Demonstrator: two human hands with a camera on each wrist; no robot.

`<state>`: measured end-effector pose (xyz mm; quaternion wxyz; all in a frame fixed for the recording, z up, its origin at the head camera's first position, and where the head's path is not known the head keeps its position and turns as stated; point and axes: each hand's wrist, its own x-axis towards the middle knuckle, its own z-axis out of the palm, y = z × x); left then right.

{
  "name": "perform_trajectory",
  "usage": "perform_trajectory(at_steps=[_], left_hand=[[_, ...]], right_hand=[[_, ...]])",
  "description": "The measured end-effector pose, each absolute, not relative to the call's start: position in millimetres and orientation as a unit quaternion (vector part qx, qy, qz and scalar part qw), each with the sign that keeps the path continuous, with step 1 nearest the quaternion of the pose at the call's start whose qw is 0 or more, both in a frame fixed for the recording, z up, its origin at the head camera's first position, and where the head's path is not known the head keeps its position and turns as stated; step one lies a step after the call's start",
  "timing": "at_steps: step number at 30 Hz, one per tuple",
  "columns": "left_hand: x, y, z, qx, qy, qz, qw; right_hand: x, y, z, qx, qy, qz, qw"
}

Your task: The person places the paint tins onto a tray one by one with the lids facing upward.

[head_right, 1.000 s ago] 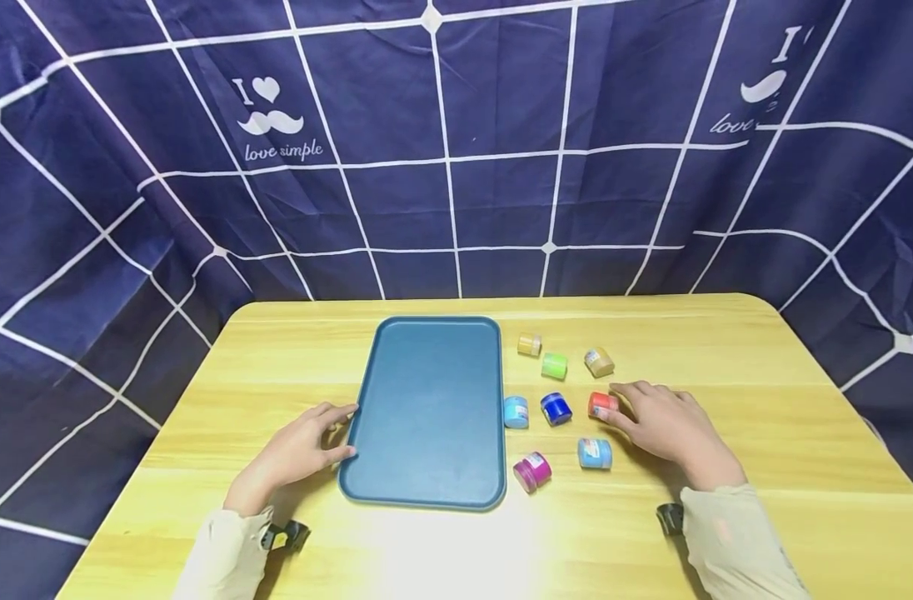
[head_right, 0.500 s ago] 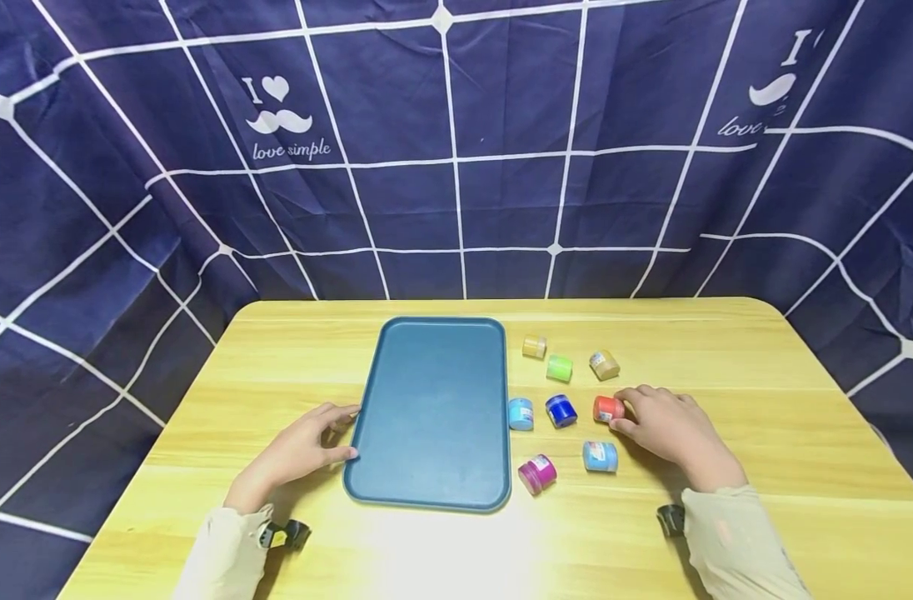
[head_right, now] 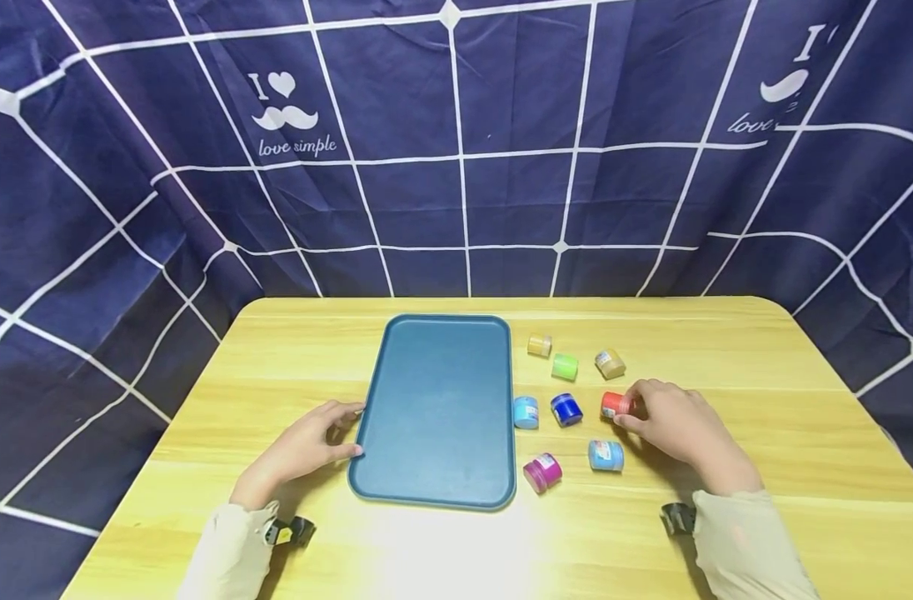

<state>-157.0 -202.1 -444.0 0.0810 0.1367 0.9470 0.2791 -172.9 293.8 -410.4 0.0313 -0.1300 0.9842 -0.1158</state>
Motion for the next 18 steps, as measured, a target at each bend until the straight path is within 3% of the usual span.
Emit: perform_trajectory(at_steps=[18], left_hand=[[-158.3, -205.5, -446.9, 0.141, 0.938, 0.303, 0.089]], right_hand=[[-173.0, 273.5, -376.6, -0.157, 0.968, -0.194, 0.022]])
